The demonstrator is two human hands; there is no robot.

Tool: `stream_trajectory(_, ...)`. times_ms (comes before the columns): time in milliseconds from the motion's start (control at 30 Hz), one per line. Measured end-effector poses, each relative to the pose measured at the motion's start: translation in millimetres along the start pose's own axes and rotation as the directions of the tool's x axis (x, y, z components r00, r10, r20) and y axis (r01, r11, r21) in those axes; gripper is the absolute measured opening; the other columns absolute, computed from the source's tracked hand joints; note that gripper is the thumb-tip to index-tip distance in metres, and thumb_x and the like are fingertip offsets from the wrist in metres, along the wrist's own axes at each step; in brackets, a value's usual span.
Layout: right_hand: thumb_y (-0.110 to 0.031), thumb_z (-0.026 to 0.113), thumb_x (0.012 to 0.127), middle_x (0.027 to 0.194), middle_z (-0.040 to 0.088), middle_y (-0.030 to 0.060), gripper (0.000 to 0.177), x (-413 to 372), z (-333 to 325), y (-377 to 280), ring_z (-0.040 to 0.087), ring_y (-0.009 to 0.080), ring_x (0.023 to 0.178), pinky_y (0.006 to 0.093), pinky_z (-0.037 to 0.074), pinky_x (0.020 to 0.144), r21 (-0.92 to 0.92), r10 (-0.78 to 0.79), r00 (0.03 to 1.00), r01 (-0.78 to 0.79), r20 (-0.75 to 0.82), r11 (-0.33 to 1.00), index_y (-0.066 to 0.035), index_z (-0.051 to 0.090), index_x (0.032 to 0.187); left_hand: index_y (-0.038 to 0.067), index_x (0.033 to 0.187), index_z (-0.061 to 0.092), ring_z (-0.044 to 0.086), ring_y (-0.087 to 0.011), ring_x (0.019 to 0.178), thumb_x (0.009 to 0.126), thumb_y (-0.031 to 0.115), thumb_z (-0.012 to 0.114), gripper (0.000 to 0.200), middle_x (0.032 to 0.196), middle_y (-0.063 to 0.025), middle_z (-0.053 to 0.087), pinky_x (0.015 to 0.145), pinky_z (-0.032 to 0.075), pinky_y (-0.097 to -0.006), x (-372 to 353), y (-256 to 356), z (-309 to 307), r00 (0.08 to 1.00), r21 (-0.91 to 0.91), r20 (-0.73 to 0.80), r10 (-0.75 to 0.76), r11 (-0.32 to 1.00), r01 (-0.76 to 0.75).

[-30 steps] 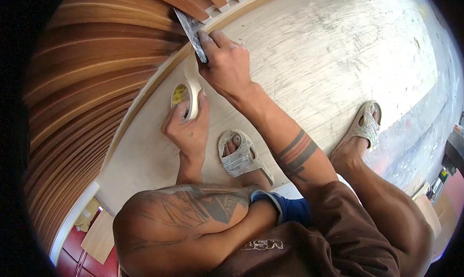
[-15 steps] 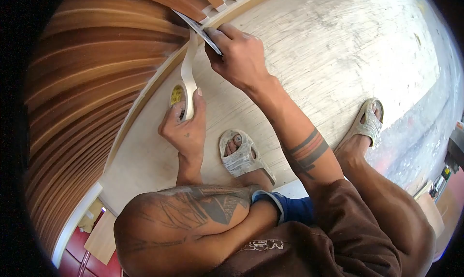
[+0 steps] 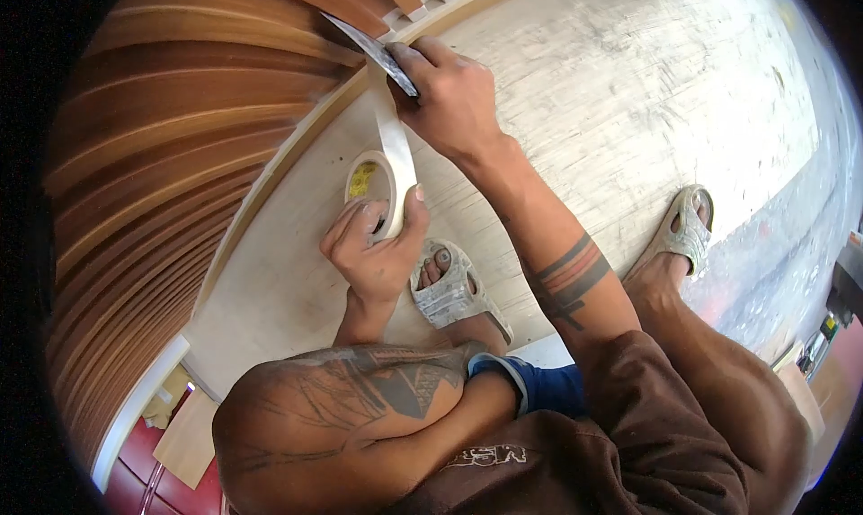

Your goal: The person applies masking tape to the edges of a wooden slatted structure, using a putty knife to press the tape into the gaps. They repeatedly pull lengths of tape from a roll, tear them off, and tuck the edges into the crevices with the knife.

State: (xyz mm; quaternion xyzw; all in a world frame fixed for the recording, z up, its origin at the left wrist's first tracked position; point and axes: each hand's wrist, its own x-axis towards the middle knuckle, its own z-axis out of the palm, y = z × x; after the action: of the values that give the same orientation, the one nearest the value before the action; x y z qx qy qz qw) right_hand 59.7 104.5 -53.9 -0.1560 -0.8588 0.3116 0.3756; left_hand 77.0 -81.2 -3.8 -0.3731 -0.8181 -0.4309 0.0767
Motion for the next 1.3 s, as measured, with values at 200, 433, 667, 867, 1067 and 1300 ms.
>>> stream_trajectory(200,-0.003,0.081,0.086,0.095,0.076,0.0092,0.025,1.6,2.6,-0.7,0.074,0.0314,0.07,0.039,0.059,0.059,-0.022,-0.009,1.0,0.009,0.005,1.0,-0.006,0.079,0.111,0.001,0.072,0.064,0.063,-0.0375,0.056,0.076,0.005,0.092,0.028,0.064,-0.0162,0.063,0.054,0.052,-0.042,4.1,-0.8,4.7,0.999,-0.001,-0.034,-0.031,1.0,0.031)
stream_trajectory(433,-0.004,0.079,0.088,0.091,0.074,0.0093,0.019,-1.5,8.3,-6.4,0.073,0.0316,0.067,0.0397,0.057,0.057,-0.027,0.006,0.999,-0.007,-0.04,1.0,-0.006,0.079,0.106,0.0,0.071,0.066,0.066,-0.0379,0.058,0.078,0.007,0.092,0.027,0.067,-0.0184,0.067,0.056,0.054,-0.0439,-0.7,-19.9,-5.6,0.987,0.172,-0.083,-0.137,0.974,0.149)
stream_trajectory(667,-0.014,0.079,0.083,0.088,0.069,0.0109,0.03,-7.0,13.4,-21.3,0.071,0.0355,0.07,0.0458,0.058,0.062,-0.104,0.053,0.998,-0.055,-0.022,0.993,-0.007,0.075,0.112,0.002,0.069,0.067,0.064,-0.0304,0.053,0.078,0.004,0.092,0.027,0.064,-0.0121,0.067,0.053,0.052,-0.0383,4.5,-21.8,-19.1,0.974,0.193,-0.155,-0.166,0.962,0.194)
stream_trajectory(867,-0.012,0.078,0.083,0.087,0.068,0.0112,0.031,-11.9,16.7,-24.1,0.07,0.035,0.068,0.045,0.058,0.06,-0.083,0.078,0.996,-0.081,-0.039,0.993,-0.006,0.075,0.113,0.003,0.071,0.067,0.064,-0.0274,0.053,0.078,0.003,0.092,0.027,0.064,-0.0104,0.067,0.053,0.051,-0.0366,8.4,-25.8,-21.7,0.968,0.146,-0.206,-0.141,0.974,0.172)
stream_trajectory(1067,-0.009,0.079,0.089,0.082,0.07,0.0083,0.02,-11.8,32.1,-19.0,0.068,0.0296,0.059,0.0397,0.054,0.052,-0.185,-0.003,0.985,-0.03,-0.175,0.982,-0.007,0.08,0.109,0.002,0.073,0.067,0.065,-0.0295,0.056,0.078,0.004,0.093,0.027,0.068,-0.012,0.069,0.055,0.052,-0.0374,9.3,-17.8,-29.7,0.98,0.172,-0.161,-0.115,0.975,0.142)
stream_trajectory(1300,-0.01,0.08,0.071,0.091,0.068,0.012,0.05,-19.0,31.8,-26.0,0.069,0.0337,0.067,0.044,0.057,0.061,-0.198,0.072,0.995,-0.084,-0.065,0.977,-0.003,0.074,0.121,0.002,0.074,0.068,0.064,-0.0305,0.056,0.078,0.004,0.093,0.026,0.067,-0.0116,0.068,0.055,0.052,-0.0385,14.8,-15.2,-30.6,0.984,0.146,-0.169,-0.053,0.986,0.079)
